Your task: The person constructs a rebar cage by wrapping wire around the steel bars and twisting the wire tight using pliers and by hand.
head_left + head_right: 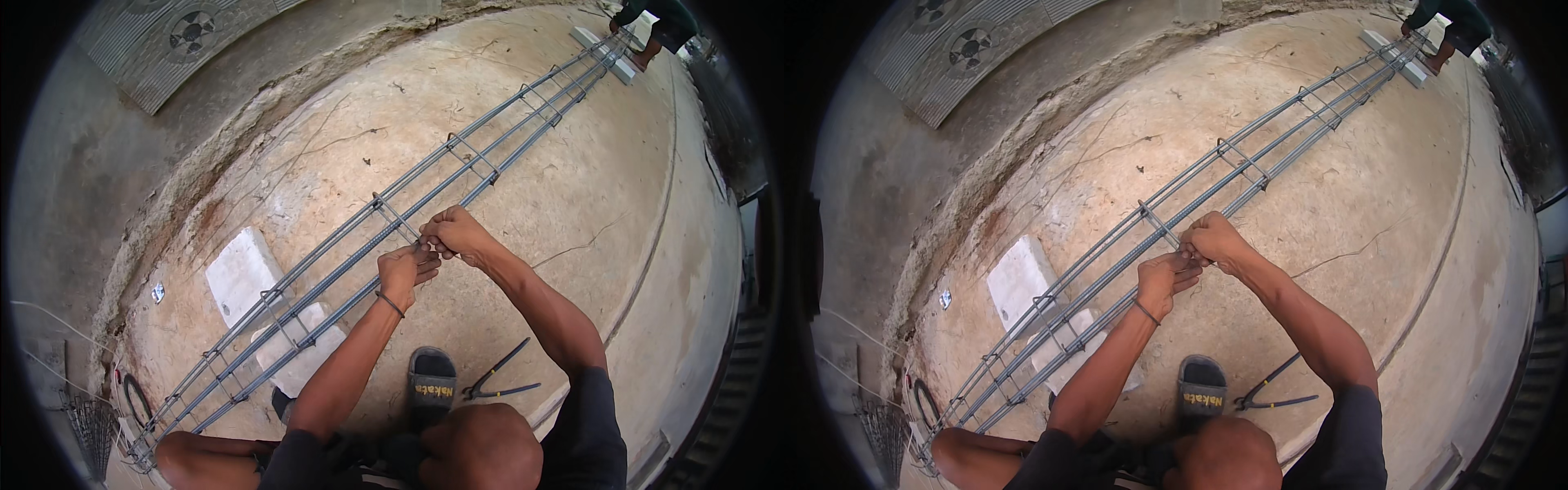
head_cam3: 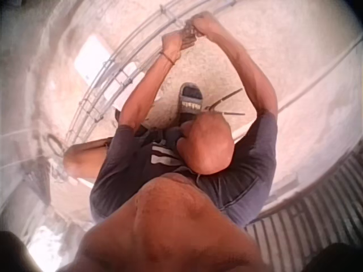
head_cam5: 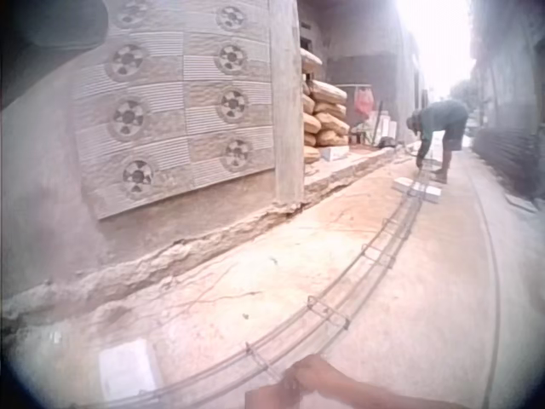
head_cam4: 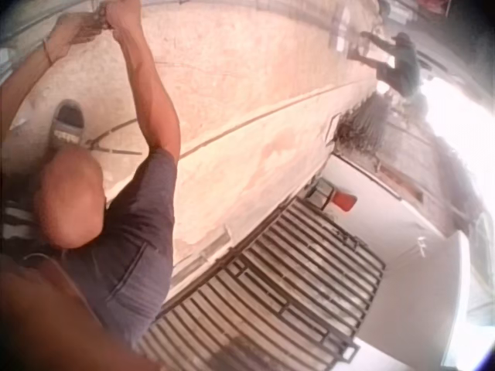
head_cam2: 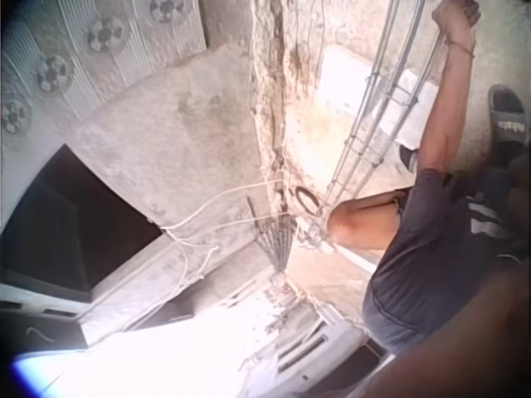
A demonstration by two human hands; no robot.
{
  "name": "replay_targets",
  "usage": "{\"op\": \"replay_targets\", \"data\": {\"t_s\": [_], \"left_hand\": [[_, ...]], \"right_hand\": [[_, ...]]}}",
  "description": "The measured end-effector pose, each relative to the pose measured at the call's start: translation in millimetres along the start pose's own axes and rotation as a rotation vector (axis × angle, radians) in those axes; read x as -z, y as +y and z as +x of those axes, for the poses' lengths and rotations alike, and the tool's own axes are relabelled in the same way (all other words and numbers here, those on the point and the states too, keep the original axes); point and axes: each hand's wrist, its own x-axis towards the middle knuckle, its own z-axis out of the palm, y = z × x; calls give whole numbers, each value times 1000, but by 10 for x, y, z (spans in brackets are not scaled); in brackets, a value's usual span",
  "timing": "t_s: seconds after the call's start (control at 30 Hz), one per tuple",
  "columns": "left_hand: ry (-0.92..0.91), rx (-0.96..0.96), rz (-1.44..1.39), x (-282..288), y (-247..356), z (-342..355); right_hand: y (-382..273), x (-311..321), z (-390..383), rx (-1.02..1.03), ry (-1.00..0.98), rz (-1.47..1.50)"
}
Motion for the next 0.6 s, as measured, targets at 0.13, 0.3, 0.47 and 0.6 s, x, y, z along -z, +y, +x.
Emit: {"op": "replay_targets", "data": {"t_s": [0.13,0.3,0.47,0.6], "left_hand": [[61,-252,155,-9,-135,63],[46,-119,230,104,163,-111],[73,-6,287,-87,412,-131],[140,-73,222,-86,259,-57]], "right_hand": [[-41,-261,-147,222,85,-499],[110,-259,-844,394,81,-652],[209,-572,-1323,472,144,-685],[391,-740,-1505,408,147,-454]]}}
